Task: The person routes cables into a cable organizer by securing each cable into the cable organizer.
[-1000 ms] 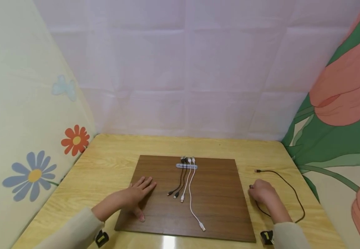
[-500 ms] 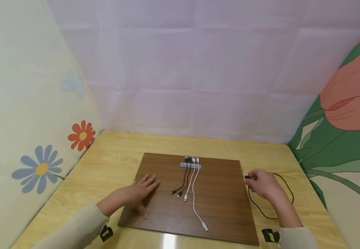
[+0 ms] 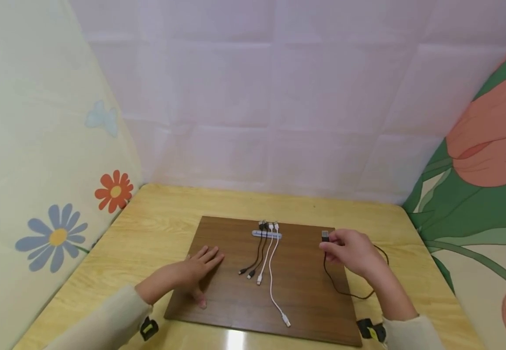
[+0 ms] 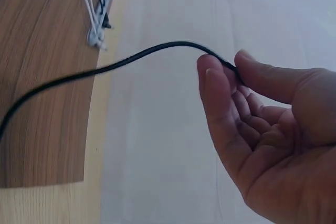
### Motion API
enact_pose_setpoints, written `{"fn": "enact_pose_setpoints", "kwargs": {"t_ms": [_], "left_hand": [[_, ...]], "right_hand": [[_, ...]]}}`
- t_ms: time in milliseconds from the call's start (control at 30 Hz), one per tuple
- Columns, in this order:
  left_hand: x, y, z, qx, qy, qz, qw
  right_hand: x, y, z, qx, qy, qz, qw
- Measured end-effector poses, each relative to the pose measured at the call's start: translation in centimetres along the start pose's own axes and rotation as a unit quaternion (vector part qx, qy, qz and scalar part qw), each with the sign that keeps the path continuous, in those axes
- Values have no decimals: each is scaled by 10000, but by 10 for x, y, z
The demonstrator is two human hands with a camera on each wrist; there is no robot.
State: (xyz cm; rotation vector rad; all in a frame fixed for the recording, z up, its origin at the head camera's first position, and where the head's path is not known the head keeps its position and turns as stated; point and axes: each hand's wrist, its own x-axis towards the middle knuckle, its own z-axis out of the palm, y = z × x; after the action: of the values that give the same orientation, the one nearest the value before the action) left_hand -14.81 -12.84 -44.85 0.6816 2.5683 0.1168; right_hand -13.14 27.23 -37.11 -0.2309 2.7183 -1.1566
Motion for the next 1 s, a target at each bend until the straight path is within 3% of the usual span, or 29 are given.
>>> {"fn": "enact_pose_setpoints", "kwargs": {"t_ms": [300, 800, 900, 1000], "left_hand": [[-1, 1, 0, -27, -84, -54, 9999], [0, -3, 0, -156, 61, 96, 9998], [1, -4, -1, -333, 251, 226, 9989], [5, -1, -2, -496, 738, 614, 9941]], "right_hand": [[8, -24, 21, 767, -170, -157, 9968], [20, -45, 39, 1065, -414, -640, 9914], [20, -49, 42, 1207, -507, -781, 9883], [21, -55, 47, 1338, -568, -895, 9853]]}}
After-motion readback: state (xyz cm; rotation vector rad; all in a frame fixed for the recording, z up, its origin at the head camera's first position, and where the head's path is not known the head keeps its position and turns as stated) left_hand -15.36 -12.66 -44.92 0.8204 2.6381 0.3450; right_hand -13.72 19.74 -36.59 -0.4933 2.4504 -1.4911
